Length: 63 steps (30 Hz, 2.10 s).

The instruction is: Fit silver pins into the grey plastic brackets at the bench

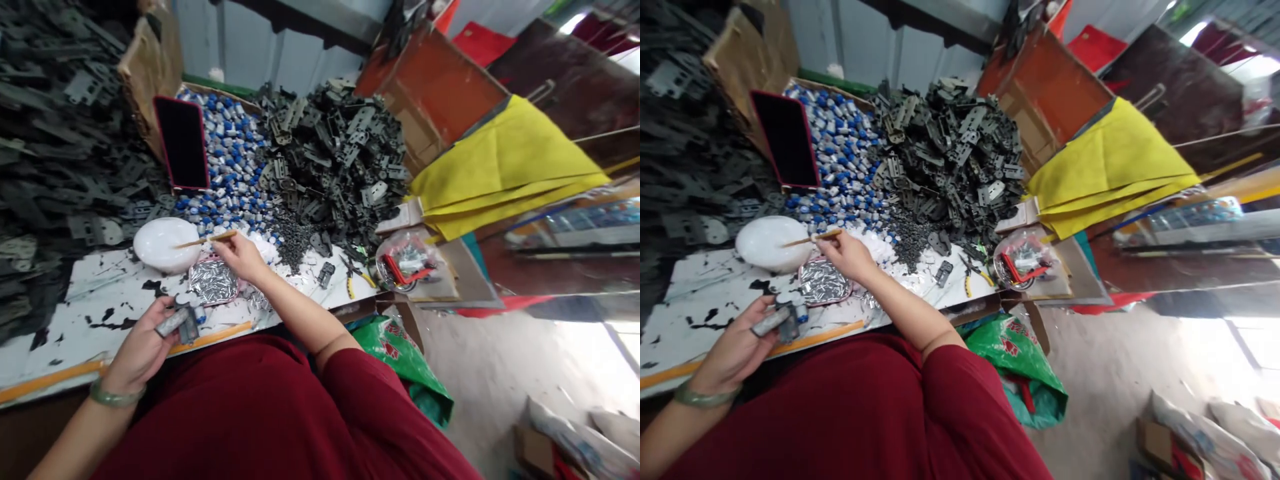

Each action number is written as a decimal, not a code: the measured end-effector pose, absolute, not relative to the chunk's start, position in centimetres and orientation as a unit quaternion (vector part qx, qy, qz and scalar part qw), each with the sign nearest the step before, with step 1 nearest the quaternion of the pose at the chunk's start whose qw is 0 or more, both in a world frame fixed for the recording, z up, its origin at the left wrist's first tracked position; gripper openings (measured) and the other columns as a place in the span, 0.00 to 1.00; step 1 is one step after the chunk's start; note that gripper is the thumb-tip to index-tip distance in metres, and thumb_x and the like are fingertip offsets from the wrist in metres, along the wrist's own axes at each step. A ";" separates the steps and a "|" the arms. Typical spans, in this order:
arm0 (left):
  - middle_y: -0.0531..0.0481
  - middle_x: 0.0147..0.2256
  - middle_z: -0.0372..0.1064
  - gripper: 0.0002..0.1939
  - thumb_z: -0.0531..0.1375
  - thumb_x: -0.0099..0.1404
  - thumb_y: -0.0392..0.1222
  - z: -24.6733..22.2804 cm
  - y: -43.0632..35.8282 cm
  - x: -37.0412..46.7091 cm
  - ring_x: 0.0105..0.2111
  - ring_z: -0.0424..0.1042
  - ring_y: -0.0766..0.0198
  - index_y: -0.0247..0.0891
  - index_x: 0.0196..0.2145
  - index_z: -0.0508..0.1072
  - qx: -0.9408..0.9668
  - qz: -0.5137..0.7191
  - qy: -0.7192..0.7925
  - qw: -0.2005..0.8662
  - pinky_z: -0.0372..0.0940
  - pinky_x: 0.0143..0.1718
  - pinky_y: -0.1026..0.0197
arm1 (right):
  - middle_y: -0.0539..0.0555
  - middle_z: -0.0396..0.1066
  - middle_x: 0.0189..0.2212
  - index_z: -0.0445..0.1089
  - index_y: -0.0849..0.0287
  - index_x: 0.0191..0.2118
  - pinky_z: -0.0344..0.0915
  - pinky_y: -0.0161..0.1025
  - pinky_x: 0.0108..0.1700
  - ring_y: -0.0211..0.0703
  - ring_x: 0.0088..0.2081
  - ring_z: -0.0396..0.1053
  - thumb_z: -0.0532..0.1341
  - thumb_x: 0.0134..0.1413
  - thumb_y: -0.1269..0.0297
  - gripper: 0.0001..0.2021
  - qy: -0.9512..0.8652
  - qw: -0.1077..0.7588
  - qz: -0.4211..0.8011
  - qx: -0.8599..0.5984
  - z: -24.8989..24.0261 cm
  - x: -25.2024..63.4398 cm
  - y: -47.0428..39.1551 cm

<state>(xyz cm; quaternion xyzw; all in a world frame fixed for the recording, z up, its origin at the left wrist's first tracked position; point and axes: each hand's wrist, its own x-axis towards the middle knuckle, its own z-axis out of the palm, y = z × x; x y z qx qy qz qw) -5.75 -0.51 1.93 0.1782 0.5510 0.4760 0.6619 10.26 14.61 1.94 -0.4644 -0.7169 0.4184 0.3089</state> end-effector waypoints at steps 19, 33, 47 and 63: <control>0.53 0.26 0.71 0.20 0.71 0.45 0.41 1.4 -0.2 -3.4 0.22 0.68 0.68 0.37 0.35 0.68 0.176 0.470 0.509 0.699 0.66 0.23 0.66 | 0.44 0.61 0.18 0.63 0.56 0.35 0.55 0.34 0.23 0.35 0.19 0.56 0.61 0.42 0.58 0.13 -0.367 0.428 0.324 -0.759 -2.2 32.6 7.2; 0.56 0.25 0.69 0.16 0.67 0.49 0.38 1.0 0.4 -1.9 0.20 0.66 0.68 0.39 0.33 0.65 0.238 0.483 0.522 0.661 0.62 0.21 0.67 | 0.45 0.69 0.16 0.63 0.58 0.26 0.64 0.28 0.21 0.33 0.19 0.68 0.71 0.37 0.51 0.20 -0.328 0.251 0.812 -0.413 0.8 15.6 4.4; 0.52 0.29 0.72 0.18 0.67 0.48 0.40 1.5 0.8 -1.7 0.25 0.70 0.64 0.39 0.35 0.64 0.239 0.506 0.533 0.634 0.63 0.24 0.64 | 0.43 0.68 0.15 0.60 0.57 0.27 0.66 0.30 0.21 0.32 0.17 0.67 0.70 0.38 0.49 0.22 -0.369 0.291 0.781 -0.411 -0.2 14.2 4.5; 0.48 0.36 0.73 0.22 0.67 0.50 0.40 1.2 0.1 -1.7 0.36 0.72 0.61 0.38 0.41 0.63 0.395 0.432 0.523 0.620 0.65 0.40 0.58 | 0.48 0.68 0.24 0.61 0.58 0.29 0.61 0.33 0.29 0.35 0.27 0.66 0.61 0.45 0.38 0.25 -0.516 0.151 0.769 -0.347 -0.2 15.7 7.1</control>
